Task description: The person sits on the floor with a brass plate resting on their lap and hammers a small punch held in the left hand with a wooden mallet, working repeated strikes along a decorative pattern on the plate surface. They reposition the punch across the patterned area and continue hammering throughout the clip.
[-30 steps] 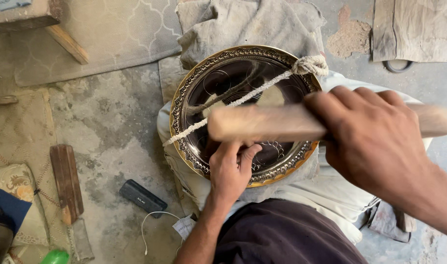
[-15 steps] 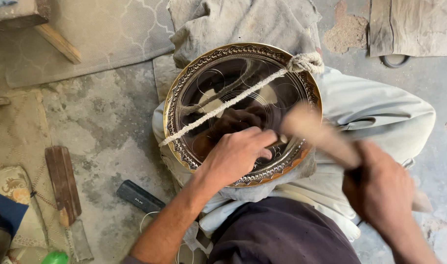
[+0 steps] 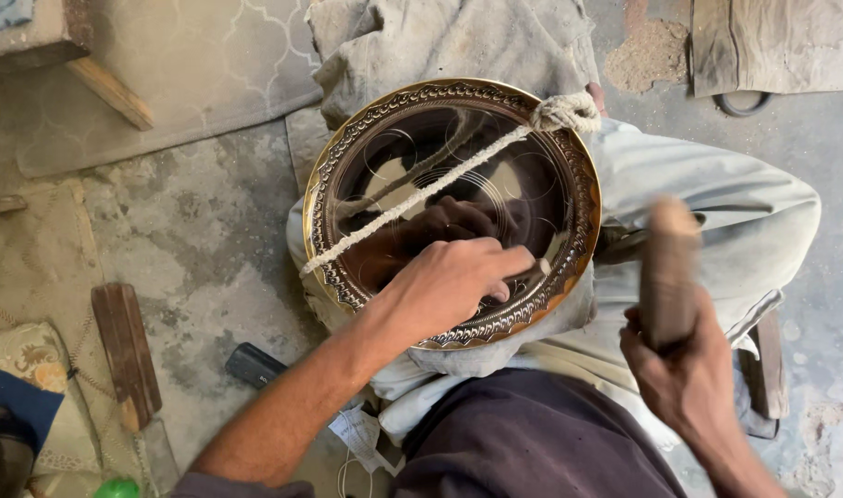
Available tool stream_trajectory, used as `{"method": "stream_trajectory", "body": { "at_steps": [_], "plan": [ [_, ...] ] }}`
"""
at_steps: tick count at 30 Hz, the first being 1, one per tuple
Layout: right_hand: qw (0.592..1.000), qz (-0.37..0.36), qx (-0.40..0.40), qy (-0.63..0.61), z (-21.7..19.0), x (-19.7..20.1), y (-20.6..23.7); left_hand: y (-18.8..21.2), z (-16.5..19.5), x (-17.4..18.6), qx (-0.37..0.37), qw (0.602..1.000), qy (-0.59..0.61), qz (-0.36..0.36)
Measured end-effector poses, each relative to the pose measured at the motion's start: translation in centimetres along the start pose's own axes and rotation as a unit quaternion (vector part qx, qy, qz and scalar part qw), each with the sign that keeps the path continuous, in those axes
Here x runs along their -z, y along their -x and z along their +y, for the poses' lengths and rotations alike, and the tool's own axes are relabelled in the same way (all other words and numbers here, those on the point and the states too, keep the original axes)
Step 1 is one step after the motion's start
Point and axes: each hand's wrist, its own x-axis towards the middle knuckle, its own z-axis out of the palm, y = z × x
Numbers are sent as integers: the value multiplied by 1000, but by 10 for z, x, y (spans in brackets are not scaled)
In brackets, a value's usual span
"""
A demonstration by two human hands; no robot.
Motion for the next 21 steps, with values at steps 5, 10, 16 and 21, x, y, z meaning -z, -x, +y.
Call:
{"method": "stream_trajectory", "body": {
  "at_steps": [5, 10, 16, 21],
  "plan": [
    [983, 13, 184, -16, -47, 19, -42, 30, -3, -14, 45, 983, 23, 179],
    [920, -2, 335, 204, -100, 39, -73, 46, -5, -38, 103, 939, 67, 321],
    [940, -163, 218, 206, -146, 54, -84, 53, -7, -49, 107, 920, 80, 368],
    [839, -46, 340, 423, -154, 52, -82, 55, -1, -58, 153, 905, 67, 392]
  ]
}}
